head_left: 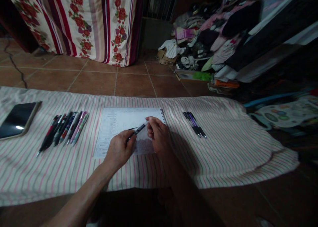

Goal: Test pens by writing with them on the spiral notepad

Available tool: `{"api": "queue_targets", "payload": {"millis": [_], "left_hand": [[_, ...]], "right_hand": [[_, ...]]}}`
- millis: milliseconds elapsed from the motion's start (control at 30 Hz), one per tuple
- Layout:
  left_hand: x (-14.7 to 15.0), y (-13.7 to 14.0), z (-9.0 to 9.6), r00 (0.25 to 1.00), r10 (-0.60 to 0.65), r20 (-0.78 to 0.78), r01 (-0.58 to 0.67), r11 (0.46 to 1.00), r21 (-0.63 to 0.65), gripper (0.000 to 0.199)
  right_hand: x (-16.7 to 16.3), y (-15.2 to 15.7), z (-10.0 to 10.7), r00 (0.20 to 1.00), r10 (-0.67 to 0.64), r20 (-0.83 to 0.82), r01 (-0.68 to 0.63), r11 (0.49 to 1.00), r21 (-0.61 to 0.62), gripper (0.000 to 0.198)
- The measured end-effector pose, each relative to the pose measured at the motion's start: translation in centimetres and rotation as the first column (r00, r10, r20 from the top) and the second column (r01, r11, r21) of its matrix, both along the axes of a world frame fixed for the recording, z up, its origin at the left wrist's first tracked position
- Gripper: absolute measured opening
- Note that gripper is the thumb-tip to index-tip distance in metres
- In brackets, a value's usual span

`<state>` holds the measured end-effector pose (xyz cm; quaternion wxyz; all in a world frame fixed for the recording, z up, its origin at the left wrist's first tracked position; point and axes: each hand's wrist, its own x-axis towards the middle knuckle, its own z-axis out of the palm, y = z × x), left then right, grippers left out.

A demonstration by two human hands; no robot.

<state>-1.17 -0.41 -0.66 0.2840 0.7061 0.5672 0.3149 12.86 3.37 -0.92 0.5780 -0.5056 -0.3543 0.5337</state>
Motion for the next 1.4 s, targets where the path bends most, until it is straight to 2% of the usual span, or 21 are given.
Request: {"api": "queue_targets", "payload": {"millis": [667,767,867,933,1000,1100,1267,1400], "left_hand": [[-0.4,0.0,0.6,1.000,0.009,0.004,-0.009,1.000,0.006,0.023],[-0.7,-0.1,0.4,0.999,0.007,0.037,-0.006,1.000,-0.019,0.024],[-1.1,-0.1,0.1,0.988,0.052,0.144,-0.041,0.996,-0.080,0.024],[-1.3,0.0,0.1,0.952,0.114,0.285,-0.070,0.985,-0.158,0.026],[-1.5,0.2,0.4,0.879,0.196,0.434,-0.085,0.962,-0.261,0.028],[-1.8,0.5,1.2,0.793,0.307,0.527,-0.122,0.926,-0.357,0.032],[-2.6,0.9,1.4,0.703,0.393,0.593,-0.205,0.910,-0.360,0.040],[-3.1,1.0,1.6,0.540,0.418,0.731,-0.217,0.908,-0.360,0.037]], "right_hand": [[-0.9,-0.1,0.4,0.999,0.025,-0.043,-0.026,1.000,-0.008,0.031],[-0.9,0.0,0.4,0.999,0.033,-0.042,-0.033,0.999,-0.014,0.032],[-0.9,0.0,0.5,0.997,0.062,-0.036,-0.063,0.998,-0.020,0.033],[-1.0,-0.1,0.7,0.996,0.078,-0.033,-0.078,0.997,-0.017,0.033],[-1.0,-0.1,0.9,0.996,0.085,-0.026,-0.086,0.996,-0.018,0.033],[-1.1,-0.1,1.0,0.996,0.091,0.001,-0.090,0.995,-0.048,0.034],[-1.6,-0.3,0.8,0.991,0.134,0.024,-0.133,0.989,-0.063,0.035],[-2.1,-0.4,0.9,0.984,0.177,0.036,-0.174,0.982,-0.077,0.033]]}}
